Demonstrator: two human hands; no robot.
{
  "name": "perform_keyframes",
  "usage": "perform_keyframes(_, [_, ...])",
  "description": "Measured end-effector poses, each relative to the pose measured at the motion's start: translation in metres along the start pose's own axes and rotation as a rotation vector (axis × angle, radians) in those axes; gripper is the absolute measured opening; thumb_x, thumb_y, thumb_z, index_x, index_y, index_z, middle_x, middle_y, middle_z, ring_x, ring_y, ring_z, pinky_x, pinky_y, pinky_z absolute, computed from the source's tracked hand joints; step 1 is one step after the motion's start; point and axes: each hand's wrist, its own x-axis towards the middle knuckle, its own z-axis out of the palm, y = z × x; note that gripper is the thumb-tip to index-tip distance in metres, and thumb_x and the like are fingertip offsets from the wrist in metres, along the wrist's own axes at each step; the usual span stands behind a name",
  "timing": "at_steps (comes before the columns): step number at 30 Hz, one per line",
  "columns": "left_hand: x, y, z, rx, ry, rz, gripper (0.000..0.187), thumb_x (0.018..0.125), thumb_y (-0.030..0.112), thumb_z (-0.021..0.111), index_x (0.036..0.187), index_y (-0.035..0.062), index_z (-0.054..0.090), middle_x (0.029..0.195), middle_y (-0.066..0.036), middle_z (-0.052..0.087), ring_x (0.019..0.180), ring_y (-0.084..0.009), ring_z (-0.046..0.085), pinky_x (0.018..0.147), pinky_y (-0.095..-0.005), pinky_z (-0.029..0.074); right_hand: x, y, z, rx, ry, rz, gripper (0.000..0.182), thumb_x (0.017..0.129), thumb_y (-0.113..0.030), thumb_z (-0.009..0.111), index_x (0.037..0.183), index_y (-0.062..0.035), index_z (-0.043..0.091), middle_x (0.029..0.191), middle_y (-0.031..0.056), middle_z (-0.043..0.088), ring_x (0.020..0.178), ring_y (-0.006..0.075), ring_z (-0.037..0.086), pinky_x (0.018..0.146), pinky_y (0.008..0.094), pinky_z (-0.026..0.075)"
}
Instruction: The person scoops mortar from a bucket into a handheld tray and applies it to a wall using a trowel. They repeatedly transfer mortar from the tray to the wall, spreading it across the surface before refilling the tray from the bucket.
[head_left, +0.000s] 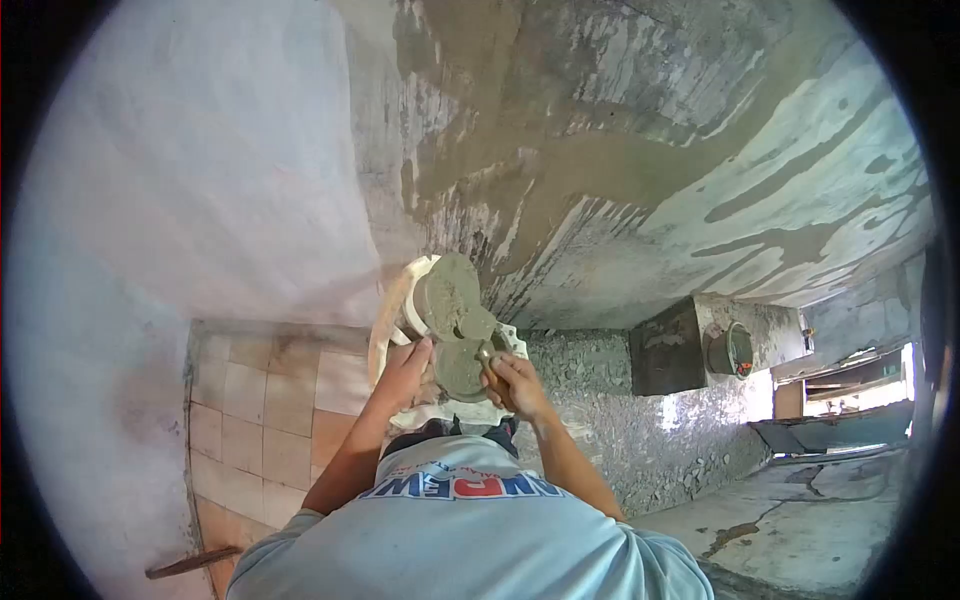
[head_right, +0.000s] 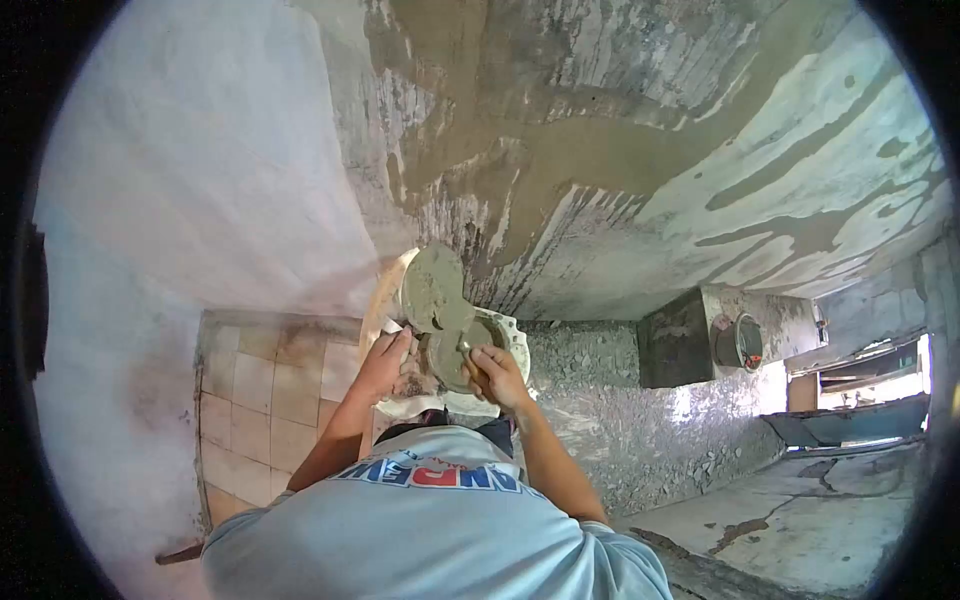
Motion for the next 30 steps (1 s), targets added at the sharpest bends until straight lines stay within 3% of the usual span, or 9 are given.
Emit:
perform_keyframes(5, [0.005,-0.011,0.007,-0.095,0.021,-0.069,0.044,0.107,0.044,0.044,0.102,0.0042,0.064,0.063,-0.001,0.053,0.044,-0.0122,0.048,0.041,-0.0285,0.039,-0.008,0.025,-0.001,0.176,-0.062,0.016,0.030,0.106,-0.033,0.049,0.108,-0.0040,0.056,0.085,0.0084,0.062,0.049,0.0126,0.051,0.039,0.0243,0.039])
perform_keyframes(9, [0.003,-0.009,0.012,-0.251,-0.054,-0.137,0.042,0.106,0.048,0.045,0.091,0.0099,0.055,0.057,0.003,0.041,0.040,-0.0100,0.037,0.039,-0.0273,0.032,-0.018,0.006,0.010,0.270,-0.094,-0.007,0.034,0.107,-0.035,0.047,0.107,-0.0019,0.055,0.087,0.0107,0.061,0.048,0.0128,0.049,0.038,0.0247,0.038])
perform_keyframes(14, [0.015,-0.028,0.014,-0.057,0.038,-0.053,0.051,0.104,0.052,0.047,0.100,0.0035,0.063,0.081,-0.004,0.057,0.067,-0.0138,0.049,0.059,-0.0308,0.042,-0.018,-0.035,0.017,0.219,-0.108,-0.118,0.046,0.104,-0.036,0.046,0.129,0.0017,0.054,0.088,0.0104,0.060,0.048,0.0136,0.048,0.040,0.0257,0.037])
perform_keyframes(17, [0.023,-0.025,0.014,0.141,0.083,-0.023,0.060,0.103,0.054,0.047,0.106,-0.0027,0.065,0.098,-0.011,0.067,0.089,-0.0169,0.057,0.075,-0.0342,0.048,-0.015,-0.095,0.027,0.279,-0.202,-0.193,0.053,0.099,-0.039,0.050,0.134,0.0004,0.052,0.089,0.0108,0.060,0.050,0.0156,0.050,0.042,0.0283,0.039])
perform_keyframes(18, [0.029,-0.035,0.011,0.326,0.130,0.131,0.059,0.104,0.053,0.045,0.103,-0.0021,0.065,0.091,-0.010,0.067,0.081,-0.0176,0.058,0.071,-0.0325,0.047,-0.009,-0.116,0.028,0.238,-0.223,-0.265,0.056,0.096,-0.039,0.052,0.137,-0.0006,0.051,0.090,0.0110,0.061,0.051,0.0172,0.052,0.043,0.0297,0.041])
perform_keyframes(20, [0.010,-0.003,0.013,-0.211,-0.107,-0.211,0.046,0.105,0.046,0.044,0.092,0.0060,0.063,0.060,-0.001,0.051,0.048,-0.0146,0.048,0.046,-0.0317,0.039,-0.006,-0.174,0.038,0.211,-0.267,-0.439,0.051,0.098,-0.034,0.048,0.134,0.0018,0.052,0.092,0.0114,0.061,0.054,0.0163,0.053,0.046,0.0285,0.042])
perform_keyframes(21, [0.012,-0.013,0.011,-0.264,-0.156,-0.164,0.043,0.106,0.045,0.043,0.091,0.0080,0.060,0.059,0.000,0.047,0.043,-0.0145,0.043,0.040,-0.0321,0.035,-0.008,-0.206,0.045,0.201,-0.288,-0.510,0.049,0.099,-0.031,0.045,0.133,0.0030,0.053,0.093,0.0117,0.062,0.056,0.0158,0.054,0.047,0.0279,0.043])
perform_keyframes(29, [-0.027,0.027,0.040,-0.151,0.189,-0.227,0.042,0.107,0.045,0.044,0.090,0.0071,0.054,0.059,-0.003,0.045,0.042,-0.0164,0.039,0.040,-0.0349,0.034,-0.024,-0.476,0.111,-0.008,-0.364,-0.971,0.040,0.102,-0.025,0.051,0.137,-0.0074,0.052,0.099,0.0058,0.061,0.066,0.0125,0.058,0.047,0.0268,0.047])
perform_keyframes(30, [0.020,-0.051,0.014,-0.099,0.124,-0.050,0.041,0.106,0.047,0.045,0.097,0.0088,0.057,0.066,-0.003,0.049,0.049,-0.0171,0.044,0.043,-0.0339,0.038,-0.022,-0.505,0.115,-0.046,-0.408,-1.006,0.039,0.102,-0.024,0.052,0.137,-0.0073,0.053,0.099,0.0059,0.062,0.066,0.0126,0.058,0.047,0.0267,0.046])
